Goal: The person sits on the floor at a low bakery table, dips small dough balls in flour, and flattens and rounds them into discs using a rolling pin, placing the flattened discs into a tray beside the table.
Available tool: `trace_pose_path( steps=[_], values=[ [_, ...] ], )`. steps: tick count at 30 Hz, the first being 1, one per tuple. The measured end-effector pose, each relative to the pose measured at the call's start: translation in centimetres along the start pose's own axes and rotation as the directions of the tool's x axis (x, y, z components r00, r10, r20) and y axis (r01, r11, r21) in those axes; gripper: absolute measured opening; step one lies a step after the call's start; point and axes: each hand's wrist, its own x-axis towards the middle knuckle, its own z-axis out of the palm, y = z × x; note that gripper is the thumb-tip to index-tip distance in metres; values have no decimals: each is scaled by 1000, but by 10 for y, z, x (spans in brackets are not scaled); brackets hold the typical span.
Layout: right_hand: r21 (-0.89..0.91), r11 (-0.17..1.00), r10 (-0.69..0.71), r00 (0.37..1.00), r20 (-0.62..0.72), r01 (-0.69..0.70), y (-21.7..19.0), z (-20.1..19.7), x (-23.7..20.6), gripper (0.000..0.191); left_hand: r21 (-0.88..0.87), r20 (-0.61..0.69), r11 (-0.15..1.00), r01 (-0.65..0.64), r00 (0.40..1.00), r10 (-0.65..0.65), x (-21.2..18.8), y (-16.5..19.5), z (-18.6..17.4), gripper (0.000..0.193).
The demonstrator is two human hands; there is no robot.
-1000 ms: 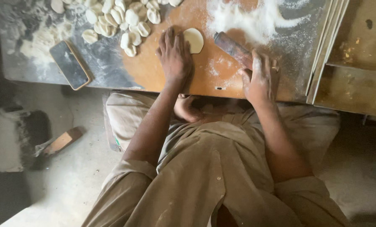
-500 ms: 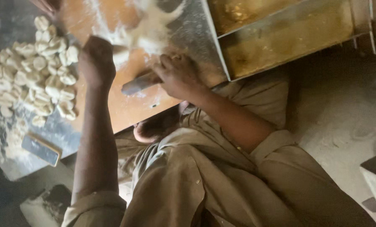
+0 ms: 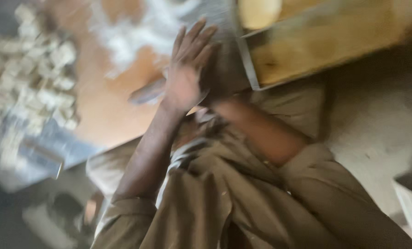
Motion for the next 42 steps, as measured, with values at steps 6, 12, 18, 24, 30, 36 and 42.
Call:
trace_pose_path(
  steps=[6, 12, 18, 24, 30, 36, 42],
  values=[
    [102, 990, -132, 909, 396, 99, -44, -36, 28, 41, 197, -451, 750, 631, 738, -502, -181, -137, -57, 49],
    [-104, 985, -82, 906, 415, 137, -51, -27, 35, 53, 117, -611, 472, 874, 438, -659, -302, -175, -50, 55],
    [-90, 996, 41, 961, 273, -17, -21, 3, 51, 49, 1, -675, 611, 792, 452, -583, -311, -171, -37, 43],
    [-172, 982, -10, 935, 355, 76, -46, -15, 51, 34, -429, -574, 376, 822, 73, -816, -297, -186, -73, 19],
    [175, 976, -206, 798, 566, 128, -64, -45, 38, 33, -51, -449, 943, 330, 835, -317, -221, -154, -39, 17],
    [197, 954, -300, 758, 579, 227, -57, -53, 49, 38, 34, -278, 933, 358, 900, -335, -154, -112, -18, 38],
    [198, 951, -310, 722, 619, 239, -61, -63, 56, 46, 136, 56, 941, 310, 946, -320, -148, -105, -39, 64]
  ],
)
